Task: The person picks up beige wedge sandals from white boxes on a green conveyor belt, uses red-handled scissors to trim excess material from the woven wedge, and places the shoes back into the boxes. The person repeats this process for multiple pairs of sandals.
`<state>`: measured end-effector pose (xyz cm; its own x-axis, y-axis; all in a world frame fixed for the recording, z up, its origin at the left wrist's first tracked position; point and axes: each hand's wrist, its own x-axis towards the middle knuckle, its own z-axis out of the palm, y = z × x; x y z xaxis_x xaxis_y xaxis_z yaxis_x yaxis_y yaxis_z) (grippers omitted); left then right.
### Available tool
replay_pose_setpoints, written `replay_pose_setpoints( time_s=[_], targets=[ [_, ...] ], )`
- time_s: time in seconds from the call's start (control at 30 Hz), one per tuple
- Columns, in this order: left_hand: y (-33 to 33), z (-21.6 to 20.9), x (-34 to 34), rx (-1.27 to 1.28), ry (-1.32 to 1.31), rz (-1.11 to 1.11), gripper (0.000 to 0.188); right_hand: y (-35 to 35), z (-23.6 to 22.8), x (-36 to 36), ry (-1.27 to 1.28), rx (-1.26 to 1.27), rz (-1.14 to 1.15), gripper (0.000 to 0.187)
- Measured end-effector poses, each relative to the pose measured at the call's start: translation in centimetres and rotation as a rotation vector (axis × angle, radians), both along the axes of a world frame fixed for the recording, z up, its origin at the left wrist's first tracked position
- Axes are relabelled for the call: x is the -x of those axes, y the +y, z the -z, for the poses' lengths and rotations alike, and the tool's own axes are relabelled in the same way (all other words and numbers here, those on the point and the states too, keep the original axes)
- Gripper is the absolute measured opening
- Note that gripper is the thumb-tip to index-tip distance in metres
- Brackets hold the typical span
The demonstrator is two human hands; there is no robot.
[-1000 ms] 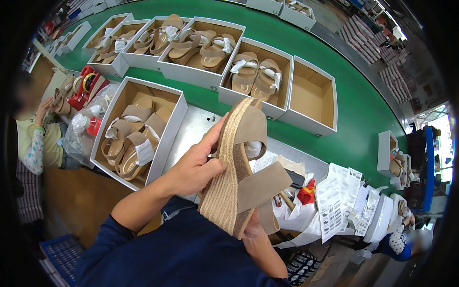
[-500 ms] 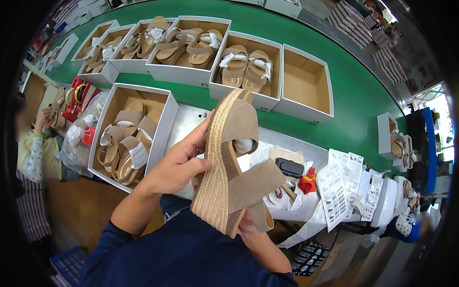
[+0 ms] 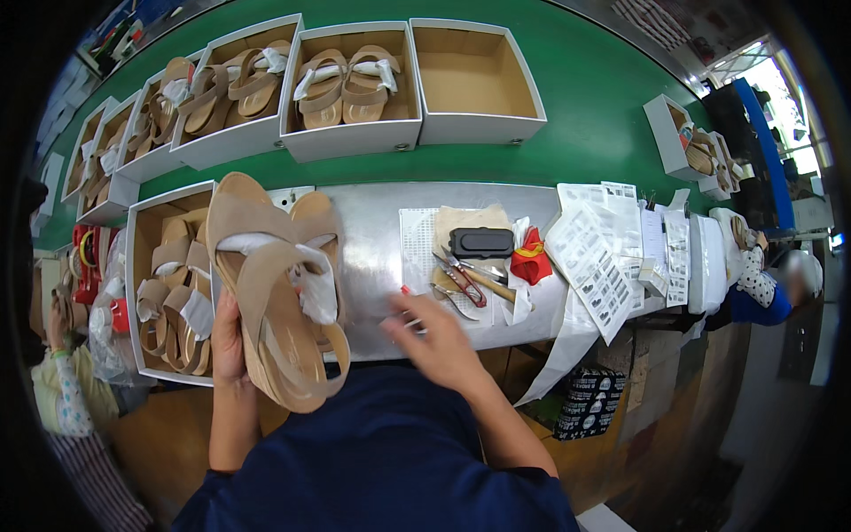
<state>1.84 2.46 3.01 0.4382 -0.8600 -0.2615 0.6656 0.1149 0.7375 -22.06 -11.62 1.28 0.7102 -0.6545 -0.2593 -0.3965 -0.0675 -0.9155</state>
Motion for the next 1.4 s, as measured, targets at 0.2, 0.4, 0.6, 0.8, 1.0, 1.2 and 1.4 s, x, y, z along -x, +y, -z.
replay_pose_setpoints(
  time_s=[0.2, 0.4, 0.6, 0.8, 1.0, 1.2, 1.4],
  targets=[
    [-0.7, -0.9, -0.7, 0.083, -0.011, -0.066, 0.064, -2.1, 5.5, -0.8, 0.215, 0.870, 0.238, 0.026],
    [0.2, -1.9, -0.8, 0.179, 0.058, -0.118, 0.070, -2.7, 9.5, -3.5, 0.355, 1.006, 0.285, 0.024],
    [0.4, -1.5, -0.9, 0.120, 0.025, -0.136, 0.084, -2.9, 11.3, -3.3, 0.370, 0.978, 0.356, 0.020],
    [-0.1, -2.0, -0.5, 0.088, -0.074, -0.095, 0.099, -3.4, 10.6, -4.2, 0.375, 0.937, 0.344, 0.013],
    [-1.3, -3.7, -0.8, 0.067, -0.242, 0.071, 0.111, -3.2, 12.7, -3.9, 0.449, 1.173, 0.360, 0.012],
    [-1.6, -4.6, -0.6, 0.022, -0.346, 0.083, 0.111, -5.0, 7.1, -4.3, 0.031, 0.620, 0.597, 0.016],
    [-2.3, -4.5, 0.3, 0.016, -0.462, 0.098, 0.104, -2.9, -8.5, -8.7, -0.465, 1.068, -0.213, 0.019]
  ],
)
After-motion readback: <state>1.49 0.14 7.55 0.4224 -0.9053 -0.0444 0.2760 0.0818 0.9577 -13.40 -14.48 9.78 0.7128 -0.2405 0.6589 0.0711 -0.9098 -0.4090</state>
